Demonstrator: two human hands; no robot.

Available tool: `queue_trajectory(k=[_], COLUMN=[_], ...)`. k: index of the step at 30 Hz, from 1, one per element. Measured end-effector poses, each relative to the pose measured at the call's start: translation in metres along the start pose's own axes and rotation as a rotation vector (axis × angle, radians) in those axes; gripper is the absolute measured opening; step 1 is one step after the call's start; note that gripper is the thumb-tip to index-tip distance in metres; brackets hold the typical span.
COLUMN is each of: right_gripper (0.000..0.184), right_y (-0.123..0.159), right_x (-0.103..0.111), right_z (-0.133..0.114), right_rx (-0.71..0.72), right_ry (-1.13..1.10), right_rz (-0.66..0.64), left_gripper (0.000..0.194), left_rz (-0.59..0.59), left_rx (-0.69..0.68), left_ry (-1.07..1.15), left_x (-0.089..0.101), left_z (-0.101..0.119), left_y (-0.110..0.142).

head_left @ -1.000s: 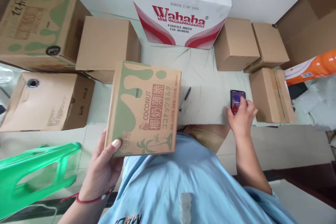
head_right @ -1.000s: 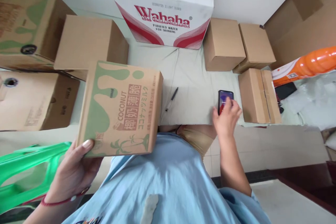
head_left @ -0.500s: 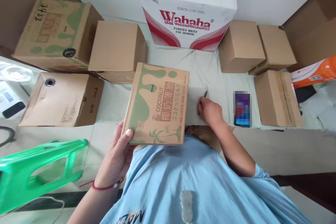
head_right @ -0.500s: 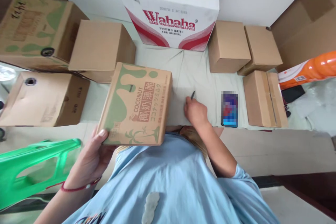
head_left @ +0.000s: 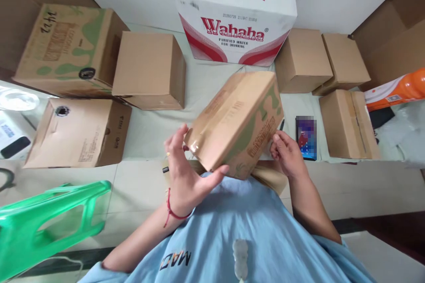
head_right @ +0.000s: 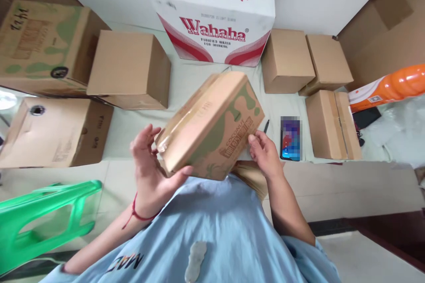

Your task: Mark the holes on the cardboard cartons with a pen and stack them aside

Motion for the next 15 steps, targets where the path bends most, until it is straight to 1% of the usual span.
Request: queue_trajectory(k=[2, 4, 6, 8, 10, 12, 13, 15], right_gripper=[0.073, 0.073, 0.064, 0.058, 0.056, 0.057, 0.059, 0.064], right_y=[-0.002, -0.005, -0.006, -0.006, -0.005, -0.003, -0.001, 0.002], right_x=[-0.007, -0.011, -0.014, -0.014, -0.013, -0.012, -0.011, -0.009], right_z=[0.007, 0.016, 0.025, 0.031, 0.033, 0.031, 0.028, 0.019], right_rx=[-0.076, -0.13, -0.145, -0.138, -0.125, -0.095, -0.066, 0.011], right_ry=[-0.105, -0.166, -0.19, -0.192, -0.194, -0.191, -0.186, -0.165], right_rz=[-0.015, -0.028, -0.05, -0.07, -0.077, -0.082, -0.083, -0.081], left_gripper=[0.13, 0.132, 0.125, 0.114, 0.095, 0.07, 0.06, 0.052], left_rz=[0.018, 0.009, -0.004, -0.03, -0.083, -0.167, -0.213, -0.313], left_rx=[-0.143, -0.181, -0.177, -0.178, -0.161, -0.107, -0.082, -0.061], left_ry=[-0.111, -0.108, 0.013, 0.15, 0.217, 0.249, 0.275, 0.346], left_x=[-0.004, -0.009, -0.01, -0.01, -0.008, -0.005, -0.004, -0.003], left_z=[0.014, 0.018, 0.014, 0.008, 0.003, -0.002, -0.003, -0.002], left_y=[-0.004, -0.006, -0.006, -0.007, -0.009, -0.012, -0.014, -0.017])
Point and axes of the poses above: each hand's wrist, its own y-axis away from the middle knuckle, its own x-axis out of the back of the hand, z = x × y, the point moved 6 cm from there along -y, towards the middle knuckle, and after that the axes turned 10 degrees about -z, right-handed, at the moved point
